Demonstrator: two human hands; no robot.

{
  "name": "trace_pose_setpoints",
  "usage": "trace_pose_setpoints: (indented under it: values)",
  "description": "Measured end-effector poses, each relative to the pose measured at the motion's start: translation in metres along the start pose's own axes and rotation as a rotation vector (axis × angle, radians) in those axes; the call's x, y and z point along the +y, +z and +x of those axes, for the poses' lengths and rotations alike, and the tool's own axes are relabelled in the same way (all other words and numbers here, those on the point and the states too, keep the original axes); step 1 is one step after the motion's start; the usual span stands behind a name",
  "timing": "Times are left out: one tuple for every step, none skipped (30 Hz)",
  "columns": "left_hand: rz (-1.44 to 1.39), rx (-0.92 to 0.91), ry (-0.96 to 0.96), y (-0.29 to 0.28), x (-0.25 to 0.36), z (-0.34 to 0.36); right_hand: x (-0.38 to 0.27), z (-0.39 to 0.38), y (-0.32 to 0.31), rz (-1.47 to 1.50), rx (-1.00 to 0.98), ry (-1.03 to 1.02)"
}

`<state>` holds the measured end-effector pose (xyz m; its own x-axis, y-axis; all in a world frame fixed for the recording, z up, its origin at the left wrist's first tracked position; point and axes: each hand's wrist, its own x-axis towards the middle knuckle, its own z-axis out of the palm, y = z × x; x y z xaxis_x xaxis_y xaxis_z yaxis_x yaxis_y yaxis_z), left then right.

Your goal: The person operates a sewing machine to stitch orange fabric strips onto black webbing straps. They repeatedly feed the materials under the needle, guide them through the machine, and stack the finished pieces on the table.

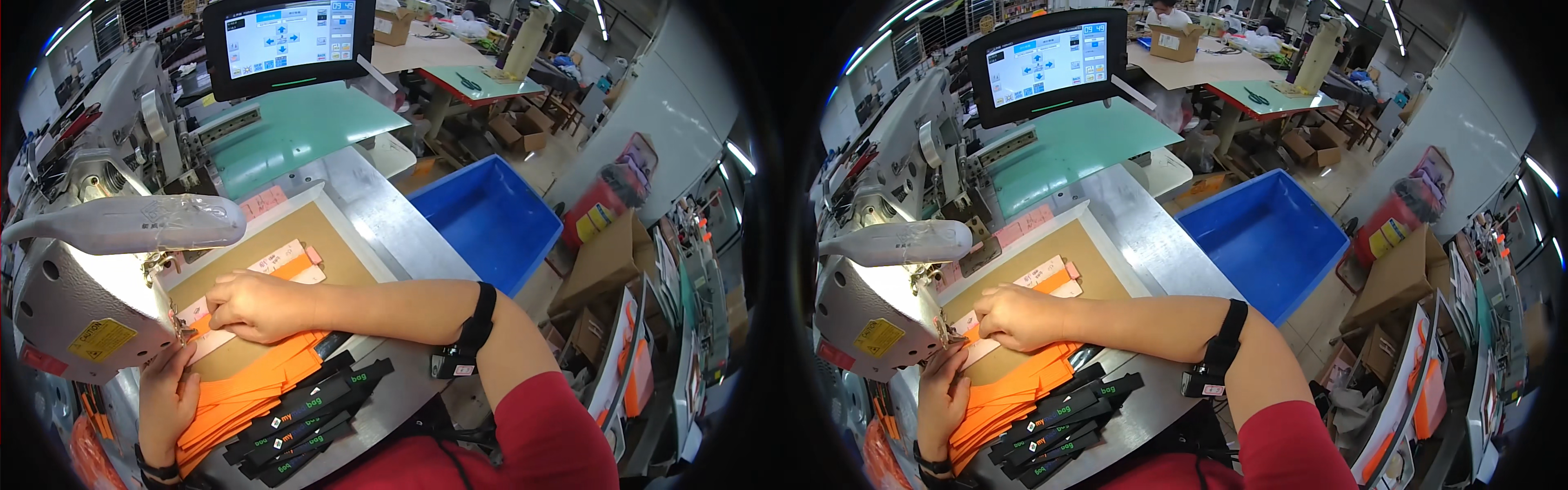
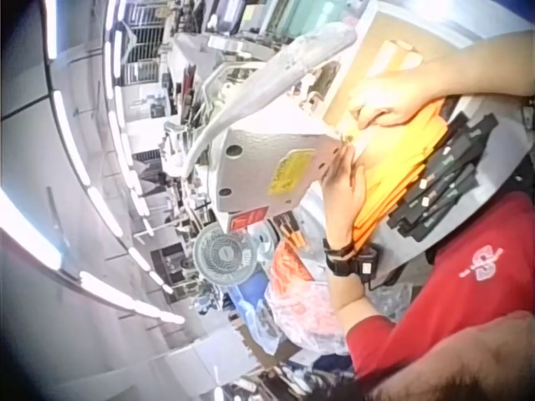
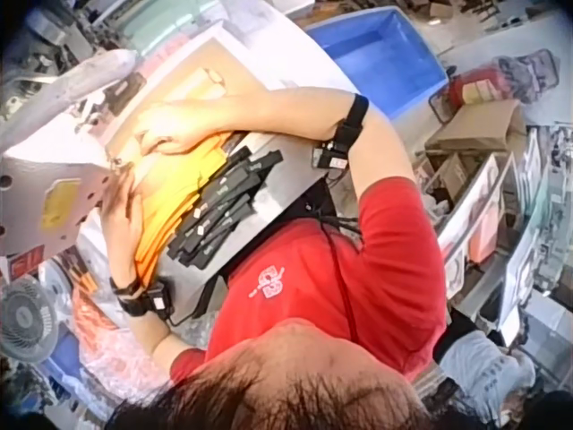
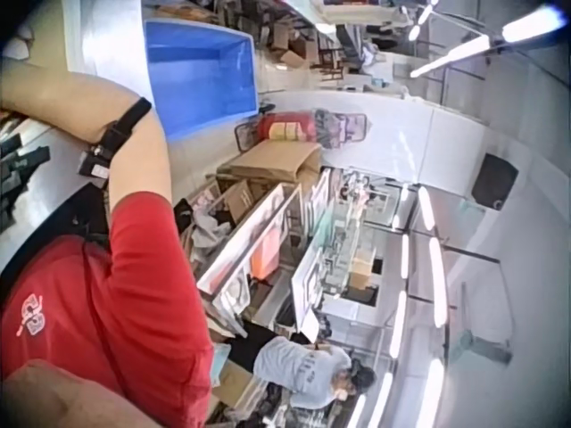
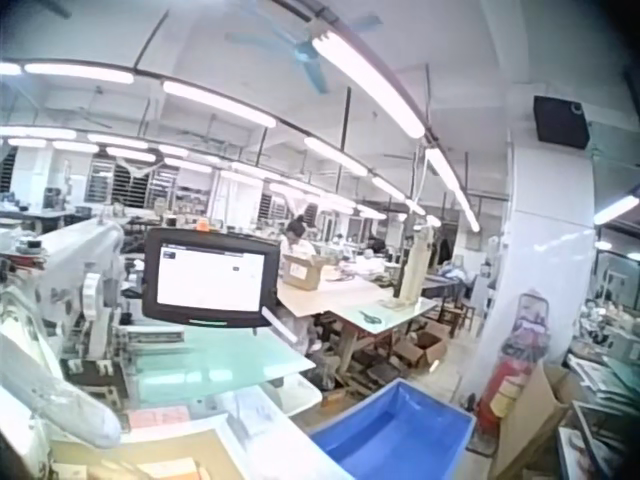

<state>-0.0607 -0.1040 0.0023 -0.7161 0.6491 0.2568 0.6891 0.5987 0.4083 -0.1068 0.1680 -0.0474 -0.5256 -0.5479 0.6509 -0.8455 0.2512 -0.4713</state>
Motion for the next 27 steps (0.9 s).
trace_pose_setpoints:
  values:
    - [0.001,0.002,0.01,0.0,0.0,0.001,0.002,0.0,0.0,0.032,-0.004,0.014]
    - [0.002,0.003,0.019,-0.001,-0.001,0.001,0.003,0.0,0.001,0.061,-0.006,0.033]
    - [0.004,0.002,0.018,-0.001,-0.001,0.001,0.004,0.001,-0.001,0.086,-0.011,0.053]
    - [0.006,0.001,0.017,-0.001,0.0,0.002,0.005,0.001,-0.002,0.111,-0.016,0.074]
    - [0.007,-0.001,0.017,-0.001,0.0,0.002,0.005,0.0,-0.003,0.117,-0.017,0.086]
    - [0.008,0.003,0.018,-0.001,0.0,0.003,0.005,0.001,-0.004,0.12,-0.02,0.094]
    - [0.009,0.007,0.02,0.0,0.0,0.003,0.005,0.001,-0.004,0.122,-0.023,0.103]
    - [0.01,0.01,0.024,0.0,0.001,0.003,0.005,0.0,-0.004,0.121,-0.027,0.099]
    - [0.016,0.011,0.012,0.0,0.0,0.002,0.006,-0.001,-0.003,0.118,-0.032,0.091]
    - [0.022,0.012,0.002,0.001,0.0,0.001,0.006,-0.001,-0.003,0.115,-0.035,0.085]
    - [0.028,0.012,-0.008,0.001,0.0,0.0,0.007,-0.002,-0.003,0.117,-0.038,0.085]
    - [0.021,0.01,-0.01,0.002,0.0,-0.001,0.005,-0.002,-0.003,0.096,-0.045,0.07]
    - [0.014,0.007,-0.012,0.001,0.0,-0.001,0.003,-0.002,-0.004,0.075,-0.053,0.056]
    - [0.006,0.004,-0.013,0.0,0.001,0.0,0.001,-0.002,-0.005,0.054,-0.061,0.043]
    - [-0.005,-0.024,-0.04,-0.002,0.003,0.001,0.001,-0.003,-0.006,0.057,-0.074,0.033]
    - [-0.016,-0.053,-0.067,-0.004,0.006,0.002,0.002,-0.004,-0.006,0.052,-0.068,0.023]
    - [-0.026,-0.083,-0.095,-0.007,0.008,0.003,0.003,-0.006,-0.005,0.047,-0.063,0.014]
    - [-0.036,-0.118,-0.123,-0.008,0.01,0.003,0.001,-0.008,-0.005,0.046,-0.054,0.008]
    - [-0.037,-0.12,-0.13,-0.01,0.01,0.003,0.001,-0.011,-0.006,0.008,-0.051,-0.026]
    - [-0.038,-0.122,-0.138,-0.011,0.011,0.003,0.0,-0.014,-0.008,-0.03,-0.048,-0.061]
    - [-0.041,-0.124,-0.144,-0.01,0.011,0.003,-0.002,-0.018,-0.01,-0.07,-0.048,-0.094]
    - [-0.031,-0.102,-0.115,-0.008,0.01,0.003,-0.002,-0.02,-0.011,-0.073,-0.053,-0.102]
    - [-0.021,-0.08,-0.086,-0.006,0.006,0.001,-0.003,-0.021,-0.01,-0.077,-0.058,-0.111]
    - [-0.013,-0.052,-0.055,-0.003,0.004,0.001,-0.002,-0.021,-0.012,-0.085,-0.067,-0.122]
    - [-0.013,-0.055,-0.056,-0.002,0.002,0.0,-0.002,-0.022,-0.014,-0.085,-0.093,-0.118]
    - [-0.013,-0.057,-0.057,-0.001,0.002,-0.001,-0.003,-0.023,-0.015,-0.085,-0.12,-0.115]
    - [-0.011,-0.057,-0.062,-0.001,0.0,-0.001,-0.002,-0.023,-0.015,-0.082,-0.148,-0.115]
